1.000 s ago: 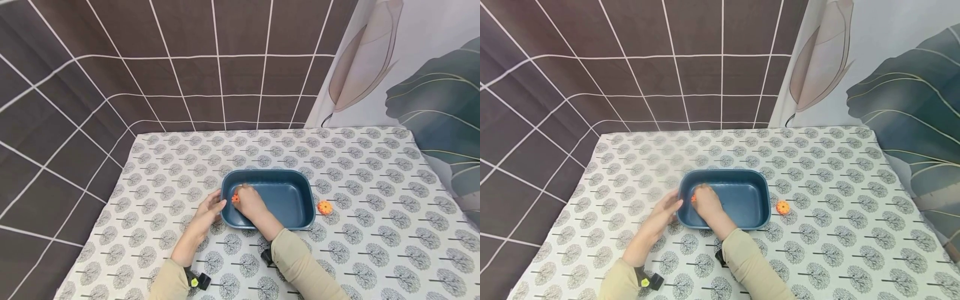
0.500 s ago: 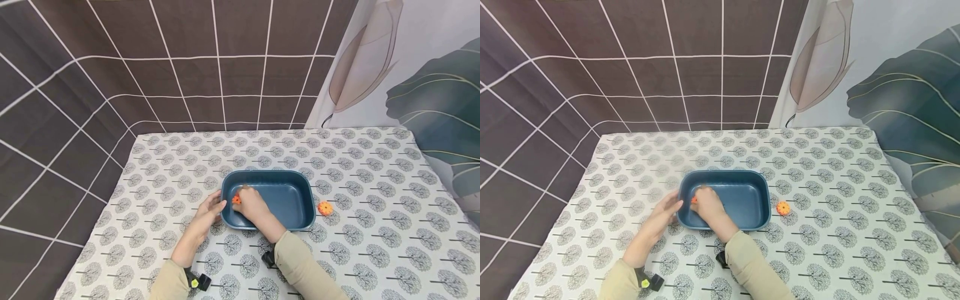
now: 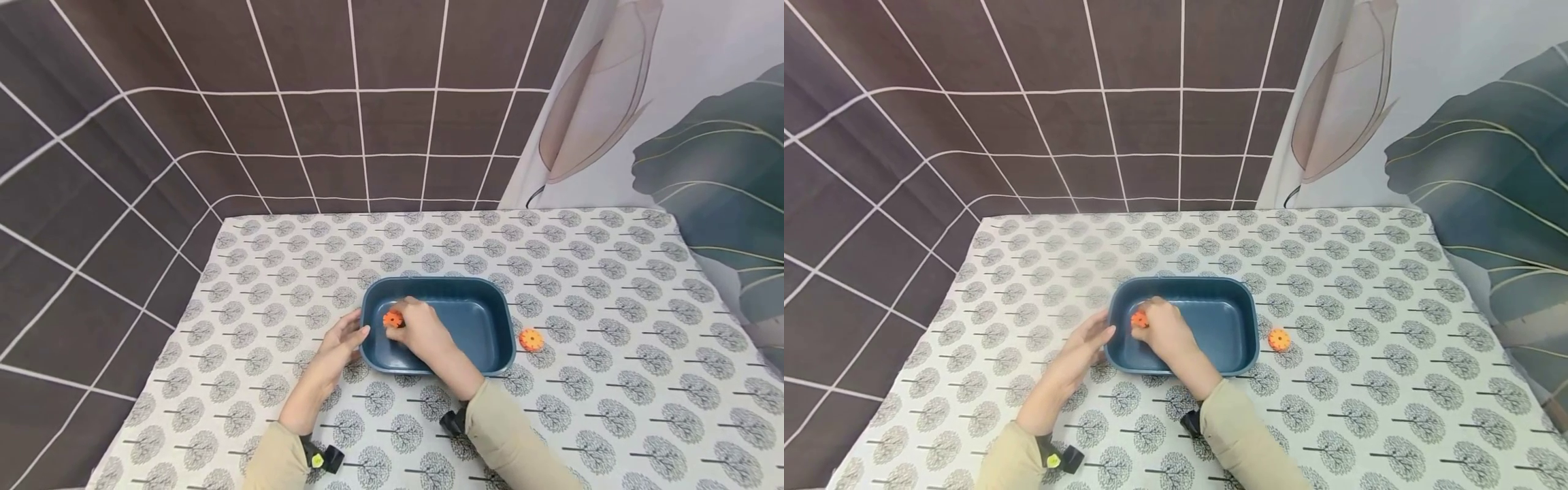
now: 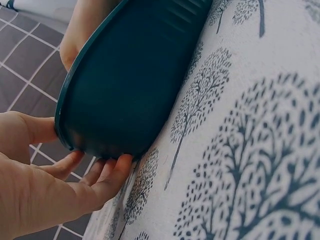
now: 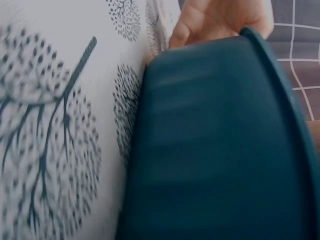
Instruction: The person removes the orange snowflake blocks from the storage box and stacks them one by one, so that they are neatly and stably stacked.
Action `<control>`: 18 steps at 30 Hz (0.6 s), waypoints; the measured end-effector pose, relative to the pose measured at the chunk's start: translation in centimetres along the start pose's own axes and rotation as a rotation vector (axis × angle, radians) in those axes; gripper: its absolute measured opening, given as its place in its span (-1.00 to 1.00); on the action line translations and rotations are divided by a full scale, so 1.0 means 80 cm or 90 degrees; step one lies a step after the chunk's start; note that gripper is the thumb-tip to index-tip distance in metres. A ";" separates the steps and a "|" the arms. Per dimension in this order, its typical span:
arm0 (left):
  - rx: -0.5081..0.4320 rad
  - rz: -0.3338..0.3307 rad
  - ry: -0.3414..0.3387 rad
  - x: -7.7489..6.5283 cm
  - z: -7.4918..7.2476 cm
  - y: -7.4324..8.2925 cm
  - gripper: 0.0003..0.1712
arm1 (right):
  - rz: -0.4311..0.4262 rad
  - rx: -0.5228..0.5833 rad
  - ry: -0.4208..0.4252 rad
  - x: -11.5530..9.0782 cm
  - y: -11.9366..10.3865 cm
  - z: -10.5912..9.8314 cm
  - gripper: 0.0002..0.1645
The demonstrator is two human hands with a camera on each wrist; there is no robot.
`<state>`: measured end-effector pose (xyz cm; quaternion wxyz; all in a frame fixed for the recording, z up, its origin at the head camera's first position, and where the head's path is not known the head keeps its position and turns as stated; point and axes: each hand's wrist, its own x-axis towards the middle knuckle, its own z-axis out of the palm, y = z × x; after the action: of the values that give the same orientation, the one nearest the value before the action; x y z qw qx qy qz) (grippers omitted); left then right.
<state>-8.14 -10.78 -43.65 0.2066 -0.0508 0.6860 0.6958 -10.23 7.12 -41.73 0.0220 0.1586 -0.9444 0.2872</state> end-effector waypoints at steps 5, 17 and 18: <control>0.004 0.000 0.003 0.001 0.001 0.000 -0.33 | -0.040 0.002 0.028 -0.013 0.008 -0.016 -0.67; 0.000 0.007 0.004 0.000 0.000 0.000 -0.31 | -0.102 -0.007 0.042 -0.041 0.033 -0.051 -0.55; 0.000 0.006 0.005 0.000 0.000 0.000 -0.31 | -0.107 -0.010 0.046 -0.043 0.036 -0.054 -0.54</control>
<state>-8.11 -10.80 -43.65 0.2008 -0.0501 0.6872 0.6964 -8.11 12.71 -40.15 0.0812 0.2265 -0.9285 0.2828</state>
